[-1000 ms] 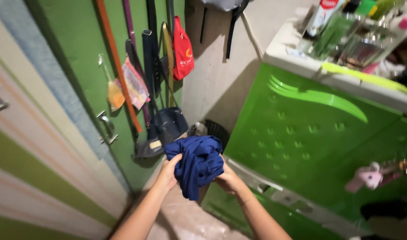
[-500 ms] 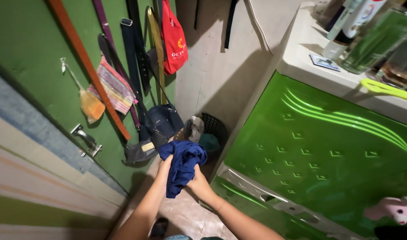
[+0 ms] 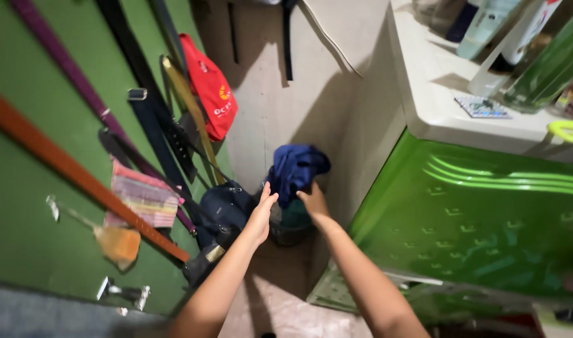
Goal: Picking up clothes and hanging them on a rack.
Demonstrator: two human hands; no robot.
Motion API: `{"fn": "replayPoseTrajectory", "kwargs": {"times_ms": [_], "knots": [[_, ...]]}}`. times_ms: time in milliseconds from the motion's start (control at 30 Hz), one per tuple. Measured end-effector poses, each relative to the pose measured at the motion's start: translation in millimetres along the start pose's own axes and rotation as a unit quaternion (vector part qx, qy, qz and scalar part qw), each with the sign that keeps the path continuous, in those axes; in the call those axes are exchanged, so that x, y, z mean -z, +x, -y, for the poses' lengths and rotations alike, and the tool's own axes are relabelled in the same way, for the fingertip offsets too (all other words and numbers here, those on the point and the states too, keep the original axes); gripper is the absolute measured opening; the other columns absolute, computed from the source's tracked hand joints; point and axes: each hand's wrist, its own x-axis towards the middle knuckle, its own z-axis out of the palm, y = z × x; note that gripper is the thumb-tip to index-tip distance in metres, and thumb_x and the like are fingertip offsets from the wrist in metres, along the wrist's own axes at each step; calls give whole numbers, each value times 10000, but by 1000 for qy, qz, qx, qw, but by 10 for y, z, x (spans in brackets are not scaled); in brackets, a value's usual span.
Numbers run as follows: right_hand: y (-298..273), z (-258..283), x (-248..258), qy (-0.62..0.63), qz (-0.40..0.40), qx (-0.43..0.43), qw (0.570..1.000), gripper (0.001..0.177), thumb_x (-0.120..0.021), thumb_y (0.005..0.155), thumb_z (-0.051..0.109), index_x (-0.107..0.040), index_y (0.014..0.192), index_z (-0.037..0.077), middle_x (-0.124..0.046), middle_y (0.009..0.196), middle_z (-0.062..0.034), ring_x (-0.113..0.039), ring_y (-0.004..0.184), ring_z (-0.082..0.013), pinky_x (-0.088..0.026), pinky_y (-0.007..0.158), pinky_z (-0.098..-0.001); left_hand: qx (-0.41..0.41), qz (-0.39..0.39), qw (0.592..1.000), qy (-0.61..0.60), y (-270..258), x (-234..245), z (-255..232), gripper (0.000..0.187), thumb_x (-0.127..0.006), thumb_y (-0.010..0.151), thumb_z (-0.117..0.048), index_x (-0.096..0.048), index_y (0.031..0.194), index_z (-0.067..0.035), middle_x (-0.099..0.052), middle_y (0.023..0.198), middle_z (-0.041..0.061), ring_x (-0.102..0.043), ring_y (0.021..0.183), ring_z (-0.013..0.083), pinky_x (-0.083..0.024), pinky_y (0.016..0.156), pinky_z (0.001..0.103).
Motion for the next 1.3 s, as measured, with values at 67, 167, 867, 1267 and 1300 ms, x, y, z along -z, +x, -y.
{"fn": "replayPoseTrajectory", "kwargs": {"times_ms": [67,167,867,1267,1300], "knots": [[-60,-384,-55,37,26,-2,999,638,-703,872,107,-485,1469,49,-650,1364,-168,-648,1211,-233,-505,1006,-337,15,21,999,32,65,113,101,825,-543,945,-393,-126,1643,-255,-62,1735,2,-26,1590,166,-5,1231,435],[-406,-504,17,69,89,-16,994,616,-668,892,106,-462,1472,62,-594,1416,-144,-635,1227,-229,-503,1016,-332,43,49,996,68,145,242,239,825,-546,918,-423,-176,1635,-255,-143,1728,-7,-91,1584,180,-25,1224,486],[-2195,682,1523,98,-46,-66,992,302,-645,984,169,-681,1242,16,-755,1014,-63,-693,923,-120,-566,864,-284,26,395,916,64,-415,-1129,830,142,-519,842,37,-651,812,-5,-688,864,60,-646,906,158,-506,912,278],[-3490,646,2808,82,-240,-90,963,290,-633,973,157,-680,1223,18,-752,1047,-48,-692,914,-120,-563,855,-290,70,516,846,114,-822,-2705,1672,183,-514,881,-17,-688,938,-22,-699,895,40,-643,867,131,-513,807,283],[-3617,629,2930,81,-253,-99,959,291,-630,974,159,-681,1225,22,-750,1051,-46,-689,912,-115,-562,853,-291,80,526,840,109,-886,-2854,1780,195,-509,873,-11,-690,945,-23,-695,893,39,-636,855,129,-505,790,280]]}}
